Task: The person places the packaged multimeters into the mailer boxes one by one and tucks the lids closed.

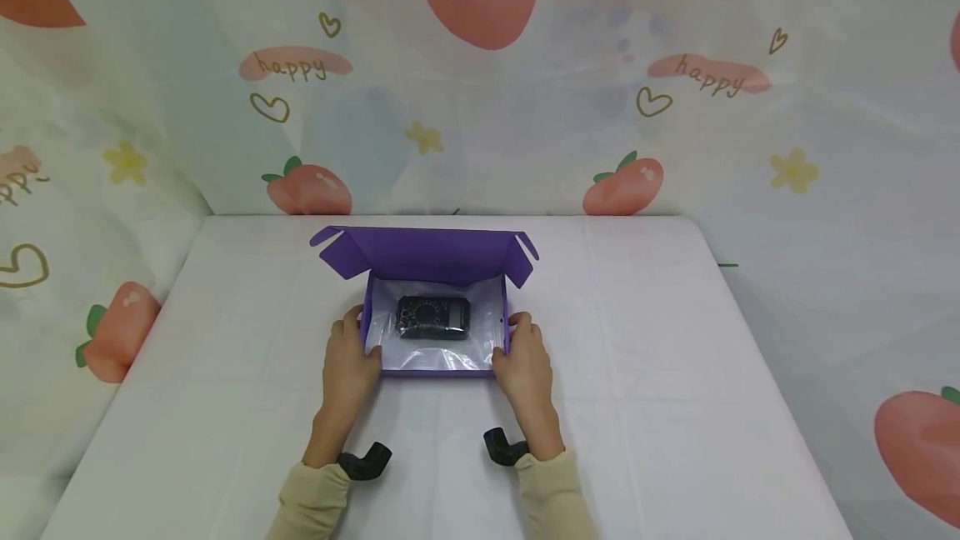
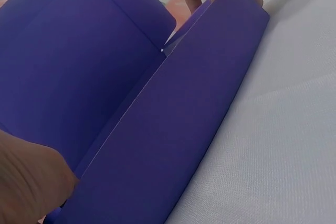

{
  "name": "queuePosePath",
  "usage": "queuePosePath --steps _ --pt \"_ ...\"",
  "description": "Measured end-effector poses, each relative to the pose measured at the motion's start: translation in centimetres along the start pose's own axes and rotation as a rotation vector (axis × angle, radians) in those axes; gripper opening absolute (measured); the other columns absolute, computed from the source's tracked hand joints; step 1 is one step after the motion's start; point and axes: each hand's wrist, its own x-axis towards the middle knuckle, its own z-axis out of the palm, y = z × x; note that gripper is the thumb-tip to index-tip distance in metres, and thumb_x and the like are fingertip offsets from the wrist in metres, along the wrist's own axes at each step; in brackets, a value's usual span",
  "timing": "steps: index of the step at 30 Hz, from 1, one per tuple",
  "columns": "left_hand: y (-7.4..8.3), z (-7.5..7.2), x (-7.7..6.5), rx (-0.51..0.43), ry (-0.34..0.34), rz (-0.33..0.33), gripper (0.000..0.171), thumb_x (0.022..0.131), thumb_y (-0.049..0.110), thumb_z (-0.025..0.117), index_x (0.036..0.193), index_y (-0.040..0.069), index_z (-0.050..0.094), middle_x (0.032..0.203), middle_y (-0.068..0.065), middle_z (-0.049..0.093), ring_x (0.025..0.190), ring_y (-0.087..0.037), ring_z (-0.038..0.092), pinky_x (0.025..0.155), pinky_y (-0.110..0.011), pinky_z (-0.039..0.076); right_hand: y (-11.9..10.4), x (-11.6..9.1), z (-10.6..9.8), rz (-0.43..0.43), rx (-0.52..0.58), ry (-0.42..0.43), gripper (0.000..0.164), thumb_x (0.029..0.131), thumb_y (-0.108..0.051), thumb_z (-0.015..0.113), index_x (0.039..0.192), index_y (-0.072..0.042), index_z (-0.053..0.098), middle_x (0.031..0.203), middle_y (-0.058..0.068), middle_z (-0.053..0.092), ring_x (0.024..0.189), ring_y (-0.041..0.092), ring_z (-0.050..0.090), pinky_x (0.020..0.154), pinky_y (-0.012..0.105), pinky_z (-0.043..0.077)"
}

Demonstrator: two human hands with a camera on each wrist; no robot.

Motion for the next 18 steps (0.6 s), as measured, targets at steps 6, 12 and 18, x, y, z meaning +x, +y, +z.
queuePosePath --steps 6,12,18 --pt "0.4 0.0 0.1 0.023 0.030 0.008 0.062 0.086 -0.009 0.056 0.147 -0.003 0.050 0.129 -0.031 0.057 0.115 -0.047 0.057 0.088 -0.058 0.052 -0.2 0.3 -0.1 0.017 -0.038 -0.035 0.049 0.083 -0.002 0.067 0.130 0.002 0.051 0.103 0.021 0.063 0.084 0.032 0.060 0.063 0.040 0.046" --pt "0.5 0.0 0.7 0.044 0.034 -0.005 0.051 0.096 0.008 0.062 0.144 -0.004 0.052 0.128 -0.029 0.059 0.114 -0.046 0.059 0.084 -0.059 0.053 -0.1 0.6 -0.1 0.032 -0.017 -0.054 0.045 0.091 -0.011 0.067 0.130 0.004 0.053 0.108 0.024 0.065 0.093 0.036 0.064 0.075 0.050 0.052" --pt "0.8 0.2 2.1 0.107 0.032 0.011 0.049 0.098 0.017 0.068 0.140 -0.005 0.055 0.126 -0.029 0.063 0.110 -0.047 0.063 0.080 -0.062 0.056 -0.1 1.4 0.2 0.050 0.031 -0.037 0.045 0.100 -0.020 0.060 0.135 0.007 0.056 0.116 0.026 0.069 0.104 0.040 0.067 0.087 0.055 0.053"
